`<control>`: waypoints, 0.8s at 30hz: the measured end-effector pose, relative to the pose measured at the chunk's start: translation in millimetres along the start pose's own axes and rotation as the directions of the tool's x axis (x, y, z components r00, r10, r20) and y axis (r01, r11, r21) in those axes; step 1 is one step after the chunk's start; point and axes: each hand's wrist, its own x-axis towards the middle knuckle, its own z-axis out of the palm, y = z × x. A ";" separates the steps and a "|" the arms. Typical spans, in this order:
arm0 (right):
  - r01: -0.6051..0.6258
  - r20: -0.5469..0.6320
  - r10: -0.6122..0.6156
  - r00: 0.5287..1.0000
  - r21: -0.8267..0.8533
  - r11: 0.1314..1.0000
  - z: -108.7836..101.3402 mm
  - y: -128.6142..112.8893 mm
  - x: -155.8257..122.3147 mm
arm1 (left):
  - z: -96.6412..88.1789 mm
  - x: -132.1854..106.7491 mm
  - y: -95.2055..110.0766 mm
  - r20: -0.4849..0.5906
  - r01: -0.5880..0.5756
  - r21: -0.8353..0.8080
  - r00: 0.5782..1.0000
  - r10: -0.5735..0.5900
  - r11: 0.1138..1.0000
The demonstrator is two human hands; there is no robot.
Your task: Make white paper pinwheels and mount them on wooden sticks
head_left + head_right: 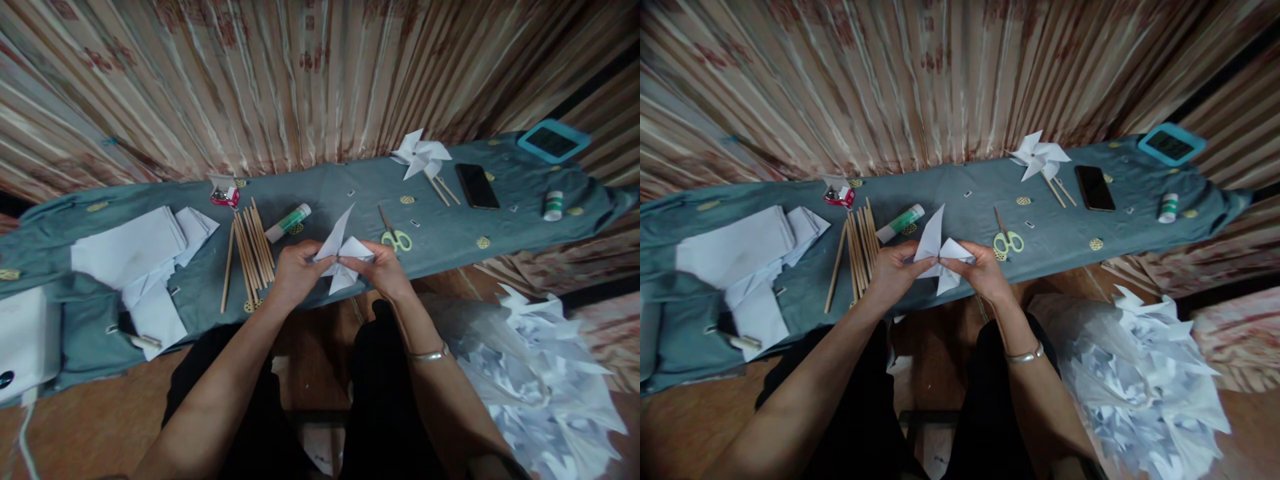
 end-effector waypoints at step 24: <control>-0.071 0.017 0.070 0.997 0.036 0.997 -5.4 -6.0 -3.5 | 4.0 -1.2 -4.3 0.041 0.221 -0.251 0.975 -0.218 0.942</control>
